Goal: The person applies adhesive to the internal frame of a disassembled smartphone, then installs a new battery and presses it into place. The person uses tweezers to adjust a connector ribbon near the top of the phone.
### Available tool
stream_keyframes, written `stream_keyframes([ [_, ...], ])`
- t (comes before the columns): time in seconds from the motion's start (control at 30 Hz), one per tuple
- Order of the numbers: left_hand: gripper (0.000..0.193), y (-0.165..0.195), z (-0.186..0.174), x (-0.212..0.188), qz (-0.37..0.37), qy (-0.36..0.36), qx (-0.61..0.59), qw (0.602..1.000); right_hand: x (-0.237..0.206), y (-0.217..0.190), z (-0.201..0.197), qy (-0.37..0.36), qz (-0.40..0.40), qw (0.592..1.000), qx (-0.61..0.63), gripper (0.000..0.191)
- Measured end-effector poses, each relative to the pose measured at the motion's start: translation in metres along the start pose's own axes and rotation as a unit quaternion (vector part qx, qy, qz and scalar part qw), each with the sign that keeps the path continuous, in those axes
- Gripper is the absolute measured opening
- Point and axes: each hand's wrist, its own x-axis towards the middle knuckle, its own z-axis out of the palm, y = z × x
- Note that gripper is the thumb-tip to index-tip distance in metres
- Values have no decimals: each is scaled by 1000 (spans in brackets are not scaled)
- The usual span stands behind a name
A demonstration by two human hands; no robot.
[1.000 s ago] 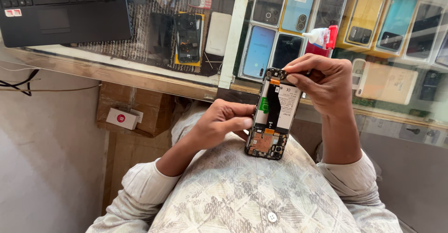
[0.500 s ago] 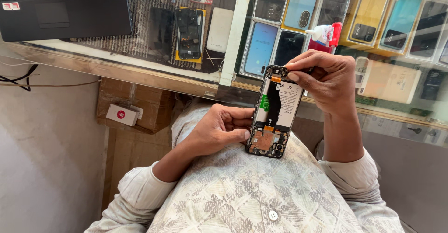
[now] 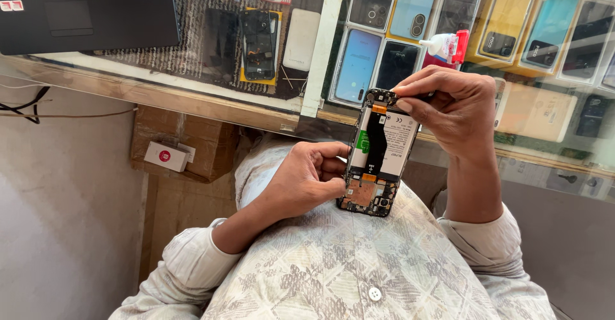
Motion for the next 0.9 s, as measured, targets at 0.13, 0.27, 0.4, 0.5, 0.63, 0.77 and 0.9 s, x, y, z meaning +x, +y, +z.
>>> stream_keyframes([
  [0.13, 40, 4, 4, 1, 10, 6, 0, 1000, 1, -6, 1, -5, -8, 1000, -10, 15],
  [0.27, 33, 5, 6, -1, 6, 21, 11, 1000, 0, -11, 2, -2, -5, 1000, -27, 15],
  [0.4, 28, 5, 6, -1, 16, 28, 42, 999, 1, -13, 3, -1, -3, 999, -36, 15],
  [0.5, 24, 5, 6, -1, 18, 35, 56, 998, 2, -14, 4, -3, -7, 999, -39, 16],
  [0.63, 19, 6, 5, 0, 23, 47, 87, 995, 4, -16, 4, -10, -21, 999, -42, 15],
  [0.77, 17, 4, 1, 3, 10, 50, 103, 993, 4, -18, 3, -9, -22, 998, -50, 15],
  [0.9, 16, 2, -4, 9, 22, 26, 88, 996, 4, -19, 3, -9, -19, 999, -43, 16],
])
